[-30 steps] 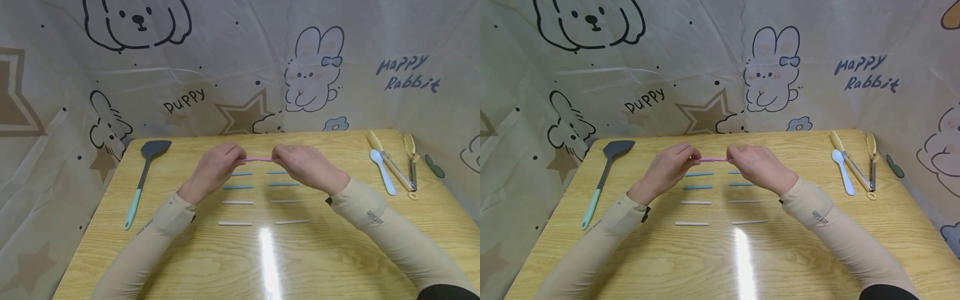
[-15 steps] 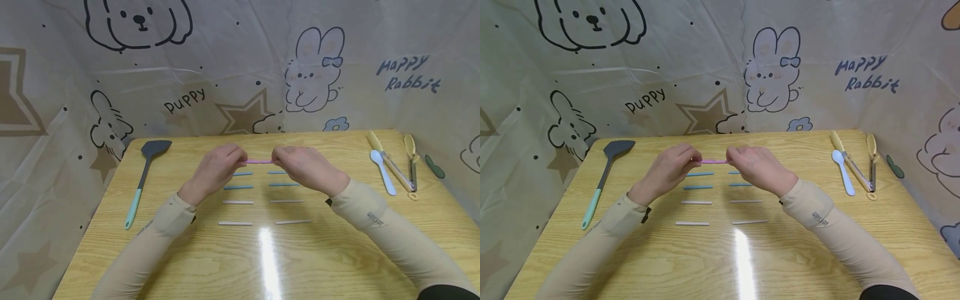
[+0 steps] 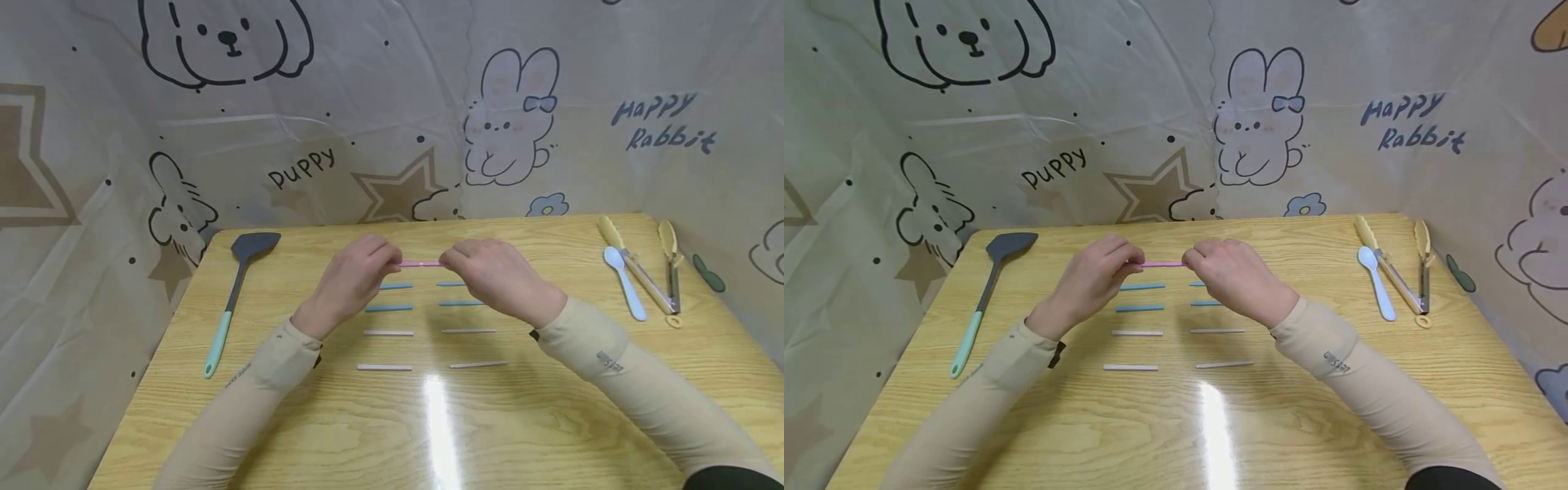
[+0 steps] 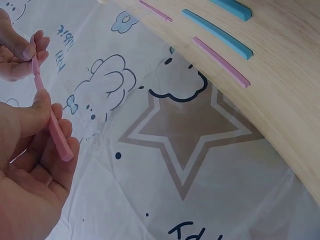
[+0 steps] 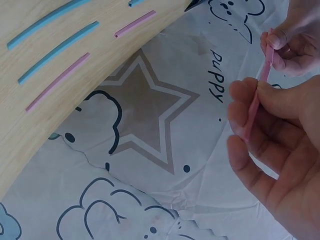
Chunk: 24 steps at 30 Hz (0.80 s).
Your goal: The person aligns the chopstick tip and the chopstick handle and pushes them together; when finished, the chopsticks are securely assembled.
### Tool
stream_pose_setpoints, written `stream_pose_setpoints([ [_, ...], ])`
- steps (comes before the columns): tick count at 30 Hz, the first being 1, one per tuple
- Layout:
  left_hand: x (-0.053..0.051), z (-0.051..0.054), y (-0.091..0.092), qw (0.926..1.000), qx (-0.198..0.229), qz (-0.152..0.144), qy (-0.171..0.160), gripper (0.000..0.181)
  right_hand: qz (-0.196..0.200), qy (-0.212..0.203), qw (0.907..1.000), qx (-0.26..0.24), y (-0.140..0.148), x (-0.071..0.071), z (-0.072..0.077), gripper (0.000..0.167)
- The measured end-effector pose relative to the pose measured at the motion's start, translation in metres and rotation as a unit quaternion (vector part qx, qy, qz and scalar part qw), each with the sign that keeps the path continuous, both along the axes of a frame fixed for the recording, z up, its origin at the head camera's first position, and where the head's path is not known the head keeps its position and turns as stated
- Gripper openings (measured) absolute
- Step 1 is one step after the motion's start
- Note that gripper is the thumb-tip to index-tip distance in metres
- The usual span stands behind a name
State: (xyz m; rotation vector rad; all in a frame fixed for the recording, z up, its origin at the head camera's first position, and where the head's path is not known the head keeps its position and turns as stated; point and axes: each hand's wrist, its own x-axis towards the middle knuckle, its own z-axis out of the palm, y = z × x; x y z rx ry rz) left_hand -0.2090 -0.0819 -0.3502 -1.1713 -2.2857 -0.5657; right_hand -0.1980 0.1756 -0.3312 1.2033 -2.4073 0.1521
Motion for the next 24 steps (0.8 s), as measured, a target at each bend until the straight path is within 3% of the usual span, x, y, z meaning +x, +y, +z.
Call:
stream_pose_setpoints([
  [9, 0.001, 0.001, 0.005, 0.9994, -0.026, 0.019, 0.013, 0.007, 0.008, 0.044, 0.999, 0.008, -0.001, -0.001, -0.001, 0.018],
  [20, 0.001, 0.0, 0.01, 0.9986, -0.03, 0.019, 0.04, 0.004, -0.005, 0.048, 0.9987, 0.017, -0.002, -0.001, -0.001, 0.033],
  [24, 0.001, 0.0, 0.012, 0.9986, -0.014, 0.017, 0.048, 0.004, -0.001, 0.057, 0.9984, 0.0, -0.002, -0.001, -0.002, 0.025],
])
